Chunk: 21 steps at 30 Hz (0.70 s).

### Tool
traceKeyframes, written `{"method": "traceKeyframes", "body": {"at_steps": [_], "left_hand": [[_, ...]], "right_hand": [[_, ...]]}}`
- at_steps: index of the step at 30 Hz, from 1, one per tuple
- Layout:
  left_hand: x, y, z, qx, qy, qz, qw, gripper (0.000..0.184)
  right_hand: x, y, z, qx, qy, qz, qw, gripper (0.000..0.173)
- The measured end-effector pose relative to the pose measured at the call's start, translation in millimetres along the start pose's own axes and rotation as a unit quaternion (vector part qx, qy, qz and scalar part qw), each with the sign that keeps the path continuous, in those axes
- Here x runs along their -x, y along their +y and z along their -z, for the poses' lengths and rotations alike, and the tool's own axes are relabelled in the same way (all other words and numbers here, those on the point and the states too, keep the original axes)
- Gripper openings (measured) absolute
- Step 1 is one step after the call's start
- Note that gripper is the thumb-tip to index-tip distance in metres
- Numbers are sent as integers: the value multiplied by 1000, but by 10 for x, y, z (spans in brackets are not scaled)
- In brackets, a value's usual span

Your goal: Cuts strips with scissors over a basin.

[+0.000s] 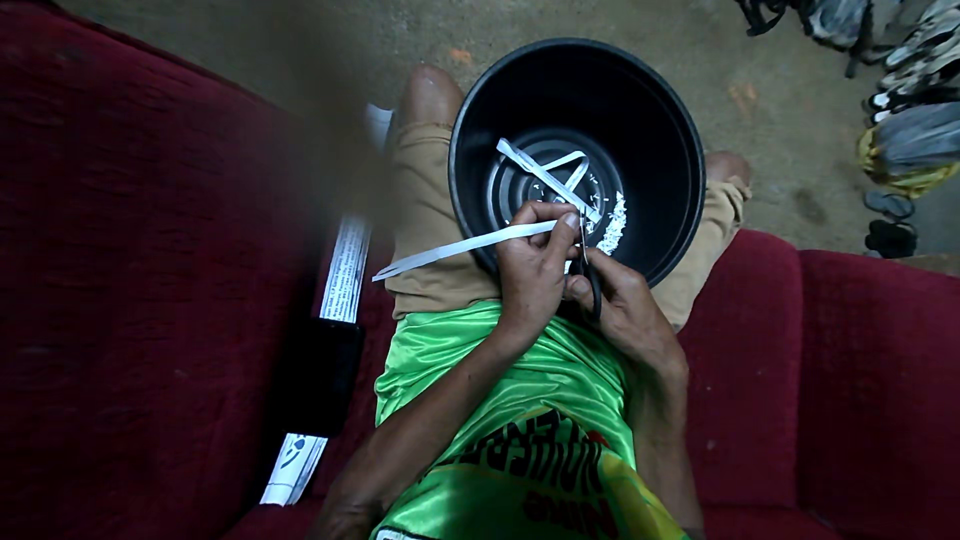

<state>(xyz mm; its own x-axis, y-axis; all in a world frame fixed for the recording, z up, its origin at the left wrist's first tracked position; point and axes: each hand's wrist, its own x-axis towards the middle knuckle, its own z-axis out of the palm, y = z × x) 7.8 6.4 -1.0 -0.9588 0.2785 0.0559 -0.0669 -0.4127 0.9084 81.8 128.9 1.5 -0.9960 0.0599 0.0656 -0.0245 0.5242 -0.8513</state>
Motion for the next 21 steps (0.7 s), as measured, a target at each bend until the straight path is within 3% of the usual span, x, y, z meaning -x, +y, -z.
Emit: {"method": "traceKeyframes", "body": {"at_steps": [10, 17, 21], "left_hand": [[4, -14, -3, 5, 3, 5, 1000, 9], [-2, 10, 1, 7, 5, 16, 1000, 10], [-3, 3, -6, 7, -1, 8, 1000, 10]], "right_hand": [[3, 15, -21, -7, 18, -4, 1000, 31], [45, -8, 17, -9, -15, -28, 999, 47], [16, -30, 21, 19, -9, -8, 1000, 45]]}}
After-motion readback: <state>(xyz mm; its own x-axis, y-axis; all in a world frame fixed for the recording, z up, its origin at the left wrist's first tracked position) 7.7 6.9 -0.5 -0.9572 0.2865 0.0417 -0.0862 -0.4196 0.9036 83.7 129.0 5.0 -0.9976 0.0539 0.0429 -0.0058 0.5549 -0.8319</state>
